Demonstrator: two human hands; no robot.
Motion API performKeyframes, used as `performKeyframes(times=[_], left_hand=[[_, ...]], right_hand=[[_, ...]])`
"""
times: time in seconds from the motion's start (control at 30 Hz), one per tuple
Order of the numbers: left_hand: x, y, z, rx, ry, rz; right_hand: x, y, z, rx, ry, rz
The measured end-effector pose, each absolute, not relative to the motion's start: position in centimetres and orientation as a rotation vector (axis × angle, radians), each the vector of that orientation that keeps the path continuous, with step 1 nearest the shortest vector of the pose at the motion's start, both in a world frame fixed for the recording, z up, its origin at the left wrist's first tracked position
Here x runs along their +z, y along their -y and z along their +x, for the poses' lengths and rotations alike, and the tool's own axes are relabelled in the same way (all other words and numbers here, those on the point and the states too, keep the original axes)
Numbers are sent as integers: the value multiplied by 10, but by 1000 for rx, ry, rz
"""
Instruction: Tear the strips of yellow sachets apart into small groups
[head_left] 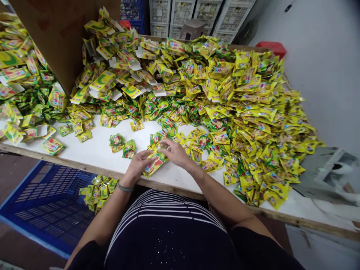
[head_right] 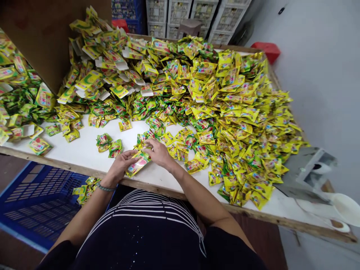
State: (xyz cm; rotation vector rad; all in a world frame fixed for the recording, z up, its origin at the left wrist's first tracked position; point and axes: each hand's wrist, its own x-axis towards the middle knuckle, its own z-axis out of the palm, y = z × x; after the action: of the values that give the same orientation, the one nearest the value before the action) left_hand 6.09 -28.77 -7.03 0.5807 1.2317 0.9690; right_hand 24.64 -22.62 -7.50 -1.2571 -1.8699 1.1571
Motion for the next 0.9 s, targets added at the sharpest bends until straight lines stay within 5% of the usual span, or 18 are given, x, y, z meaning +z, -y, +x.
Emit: performKeyframes(times=[0.3,0.53,0.73,0.9], left_hand=[[-72,288,58,1027,-1298,591],[-79,283,69,1039,-1313,594],[-74,281,70,1022,-1287,626],[-75,283,68,996,-1253,723]], right_hand=[[-77,173,300,465,2221,-1721],[-77,193,303,599,1985,-1767],[-61,216,284,1171,1768,-1371],[-65,218,275,1122,1948,-1308]])
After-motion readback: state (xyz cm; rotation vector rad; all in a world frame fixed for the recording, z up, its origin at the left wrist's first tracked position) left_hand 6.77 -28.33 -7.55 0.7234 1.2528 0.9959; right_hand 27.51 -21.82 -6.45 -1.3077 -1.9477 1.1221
